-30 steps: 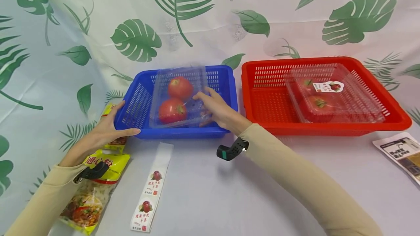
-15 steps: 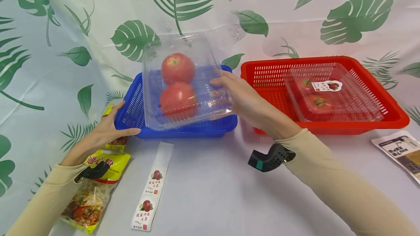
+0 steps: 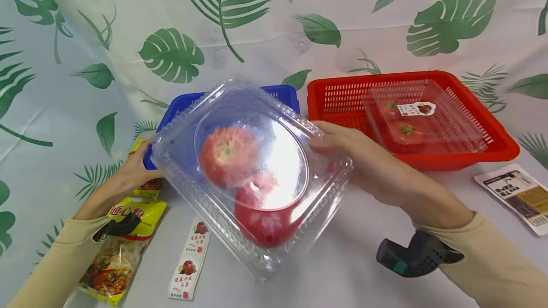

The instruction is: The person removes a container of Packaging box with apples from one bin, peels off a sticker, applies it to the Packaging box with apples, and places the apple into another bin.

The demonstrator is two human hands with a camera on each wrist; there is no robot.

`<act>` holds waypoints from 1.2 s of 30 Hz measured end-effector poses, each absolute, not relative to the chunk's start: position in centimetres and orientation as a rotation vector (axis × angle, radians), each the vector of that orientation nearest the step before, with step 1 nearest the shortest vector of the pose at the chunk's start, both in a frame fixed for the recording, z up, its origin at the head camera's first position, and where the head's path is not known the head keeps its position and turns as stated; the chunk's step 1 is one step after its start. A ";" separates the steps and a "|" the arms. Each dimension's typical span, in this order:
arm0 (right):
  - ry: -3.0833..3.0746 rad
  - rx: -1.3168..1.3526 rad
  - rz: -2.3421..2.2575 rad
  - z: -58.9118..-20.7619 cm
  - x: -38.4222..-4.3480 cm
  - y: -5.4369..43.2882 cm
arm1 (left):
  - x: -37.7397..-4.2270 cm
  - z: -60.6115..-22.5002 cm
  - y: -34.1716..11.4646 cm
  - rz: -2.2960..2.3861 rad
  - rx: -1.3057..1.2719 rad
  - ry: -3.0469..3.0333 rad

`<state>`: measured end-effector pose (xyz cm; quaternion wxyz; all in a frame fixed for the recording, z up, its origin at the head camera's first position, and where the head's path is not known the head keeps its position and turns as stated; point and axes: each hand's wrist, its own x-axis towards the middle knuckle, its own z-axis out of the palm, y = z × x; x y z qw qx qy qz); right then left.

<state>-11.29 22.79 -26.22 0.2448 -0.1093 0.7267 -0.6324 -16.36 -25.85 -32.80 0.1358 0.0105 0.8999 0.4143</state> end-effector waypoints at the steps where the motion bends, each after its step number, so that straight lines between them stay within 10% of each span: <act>1: 1.973 -0.342 -1.719 -26.7 -11.1 23.1 | -16.4 -32.8 -25.9 1.204 0.033 2.604; 19: 1.826 -0.860 -1.536 -32.9 -9.6 25.7 | -10.4 -28.9 -21.6 1.290 0.061 3.090; 25: 1.746 -0.887 -1.482 -32.8 -10.0 24.9 | -6.8 -29.0 -18.5 1.610 0.468 2.404; 36: 1.745 -0.892 -1.441 -33.6 -11.4 23.5 | -4.8 -32.9 -15.9 1.614 0.365 1.753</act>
